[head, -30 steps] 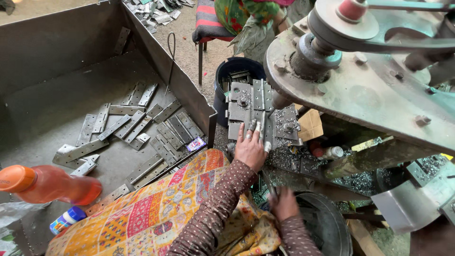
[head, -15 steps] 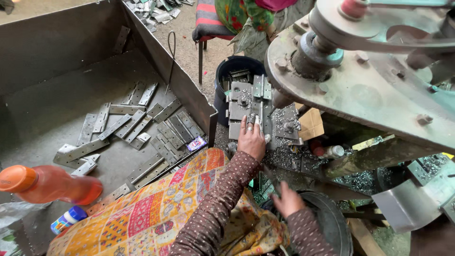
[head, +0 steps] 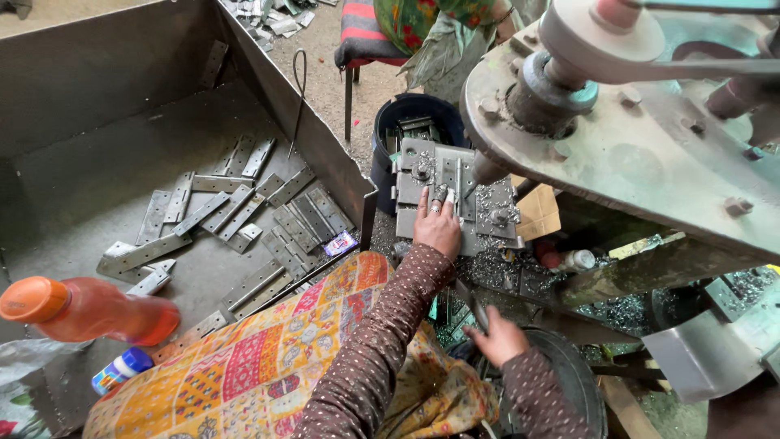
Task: The person sits on the floor and repeatedly picks metal hinge-like parts from a bin, places them on a grinding machine, and uses a metal rod to press them against the grinding wheel. Finished parts are dropped into a bucket beside the machine.
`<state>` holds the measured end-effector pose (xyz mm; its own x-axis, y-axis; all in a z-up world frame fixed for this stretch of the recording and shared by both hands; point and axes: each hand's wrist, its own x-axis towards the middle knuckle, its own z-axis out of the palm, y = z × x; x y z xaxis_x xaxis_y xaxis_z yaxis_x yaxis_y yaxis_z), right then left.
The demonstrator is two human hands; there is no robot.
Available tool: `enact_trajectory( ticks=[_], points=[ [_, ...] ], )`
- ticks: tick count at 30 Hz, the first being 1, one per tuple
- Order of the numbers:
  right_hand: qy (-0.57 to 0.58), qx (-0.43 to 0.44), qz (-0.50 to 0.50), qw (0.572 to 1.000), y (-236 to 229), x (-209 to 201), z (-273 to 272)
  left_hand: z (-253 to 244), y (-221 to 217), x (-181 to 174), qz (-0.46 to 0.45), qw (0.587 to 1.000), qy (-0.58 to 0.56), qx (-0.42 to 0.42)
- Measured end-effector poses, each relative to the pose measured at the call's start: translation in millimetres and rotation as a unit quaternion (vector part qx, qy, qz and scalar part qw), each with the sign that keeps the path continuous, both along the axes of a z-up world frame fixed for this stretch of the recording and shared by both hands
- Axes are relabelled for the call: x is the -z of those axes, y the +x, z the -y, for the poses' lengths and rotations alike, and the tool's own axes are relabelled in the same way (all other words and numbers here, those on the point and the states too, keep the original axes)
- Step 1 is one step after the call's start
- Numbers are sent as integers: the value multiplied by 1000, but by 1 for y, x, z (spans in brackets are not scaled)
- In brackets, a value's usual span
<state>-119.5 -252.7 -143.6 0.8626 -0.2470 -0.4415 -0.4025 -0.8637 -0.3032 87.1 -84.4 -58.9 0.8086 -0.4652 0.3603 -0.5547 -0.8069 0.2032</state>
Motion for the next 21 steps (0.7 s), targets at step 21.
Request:
enact_trajectory(
  ticks=[21],
  points=[
    [-40,3,69,997,-26,28,-18,-8,29,-21,-93,994,62,-8]
  ],
)
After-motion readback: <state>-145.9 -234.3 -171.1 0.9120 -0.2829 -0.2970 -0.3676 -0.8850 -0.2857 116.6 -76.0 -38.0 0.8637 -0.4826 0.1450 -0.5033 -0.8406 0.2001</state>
